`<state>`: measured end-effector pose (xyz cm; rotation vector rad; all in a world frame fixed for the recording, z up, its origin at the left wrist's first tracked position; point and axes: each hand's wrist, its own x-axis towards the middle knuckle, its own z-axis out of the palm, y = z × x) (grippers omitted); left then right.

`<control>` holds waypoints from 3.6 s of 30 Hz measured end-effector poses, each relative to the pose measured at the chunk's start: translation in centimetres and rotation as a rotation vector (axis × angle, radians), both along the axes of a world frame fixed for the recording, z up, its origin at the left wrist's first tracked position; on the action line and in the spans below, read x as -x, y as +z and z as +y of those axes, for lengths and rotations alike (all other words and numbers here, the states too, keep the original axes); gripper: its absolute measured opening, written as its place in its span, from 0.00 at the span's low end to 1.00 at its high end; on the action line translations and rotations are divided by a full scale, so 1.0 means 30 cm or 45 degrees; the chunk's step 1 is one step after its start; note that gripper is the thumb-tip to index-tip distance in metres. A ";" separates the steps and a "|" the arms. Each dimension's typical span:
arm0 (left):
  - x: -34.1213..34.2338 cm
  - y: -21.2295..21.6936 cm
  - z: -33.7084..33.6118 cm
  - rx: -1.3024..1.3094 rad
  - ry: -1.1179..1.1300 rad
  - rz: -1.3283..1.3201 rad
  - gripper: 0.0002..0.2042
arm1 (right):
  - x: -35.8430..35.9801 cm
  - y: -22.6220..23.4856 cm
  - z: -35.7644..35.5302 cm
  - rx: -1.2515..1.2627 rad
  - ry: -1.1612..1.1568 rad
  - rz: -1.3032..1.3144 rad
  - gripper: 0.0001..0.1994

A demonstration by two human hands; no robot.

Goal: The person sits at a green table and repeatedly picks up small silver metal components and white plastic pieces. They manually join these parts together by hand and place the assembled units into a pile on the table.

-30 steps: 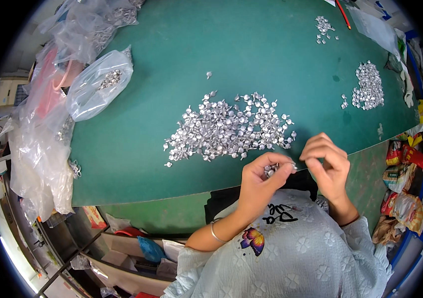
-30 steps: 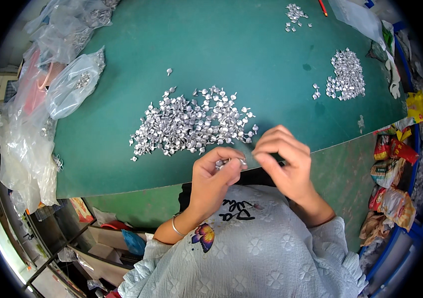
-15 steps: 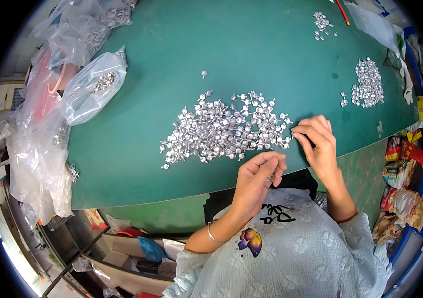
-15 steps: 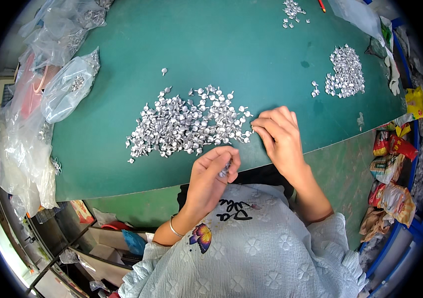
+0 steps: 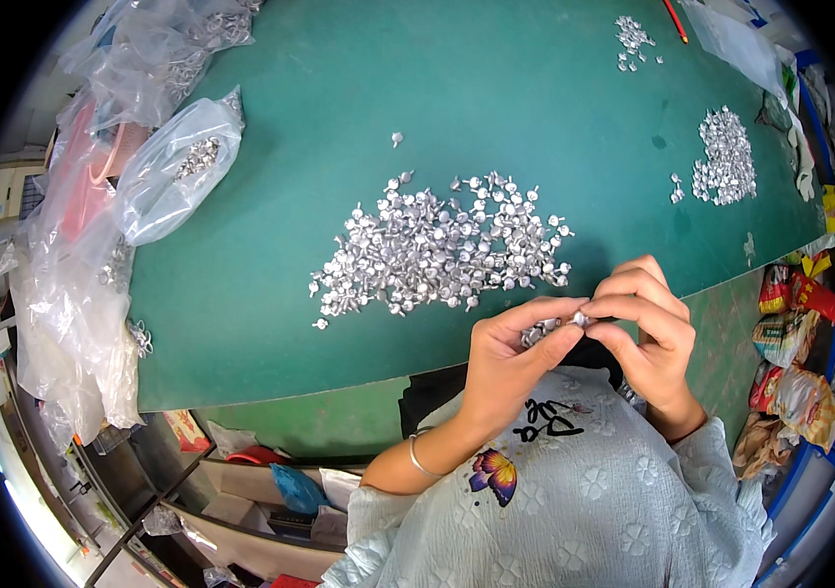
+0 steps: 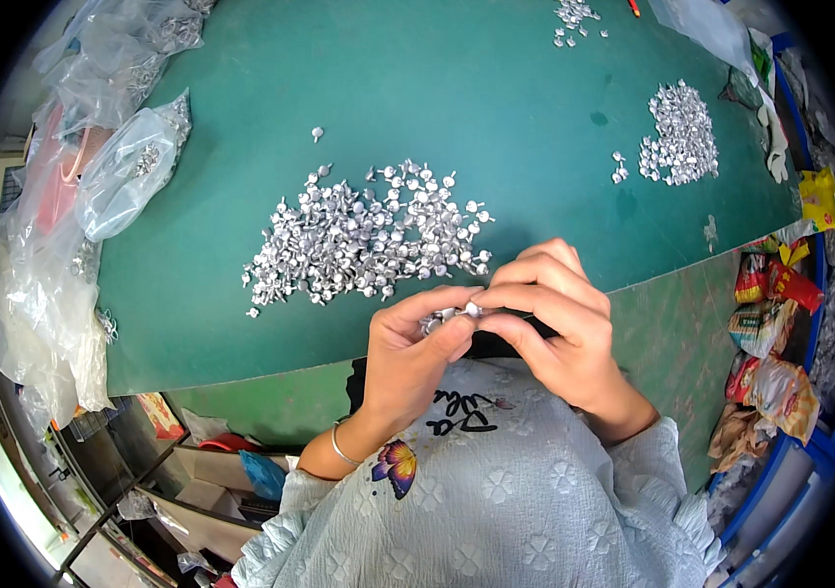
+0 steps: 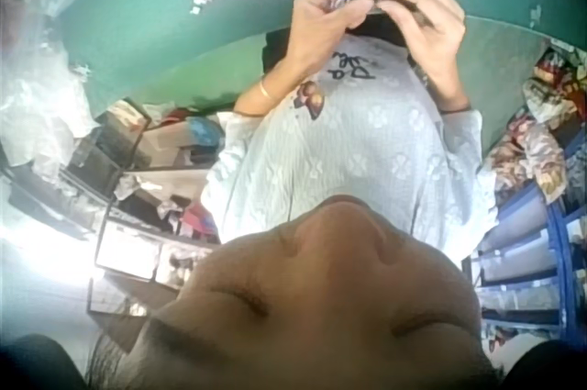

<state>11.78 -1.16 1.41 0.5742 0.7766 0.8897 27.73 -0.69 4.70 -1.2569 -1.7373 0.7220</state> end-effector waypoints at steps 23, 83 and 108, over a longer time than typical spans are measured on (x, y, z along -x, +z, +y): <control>0.019 0.025 -0.011 0.019 -0.033 -0.188 0.10 | 0.004 0.033 -0.019 -0.162 0.050 -0.078 0.11; 0.080 -0.006 0.031 0.241 0.377 -0.171 0.10 | 0.004 0.011 0.904 0.753 0.298 1.488 0.08; 0.126 -0.047 0.035 0.544 0.148 -0.556 0.12 | -0.007 -0.112 0.216 0.036 0.465 -0.475 0.11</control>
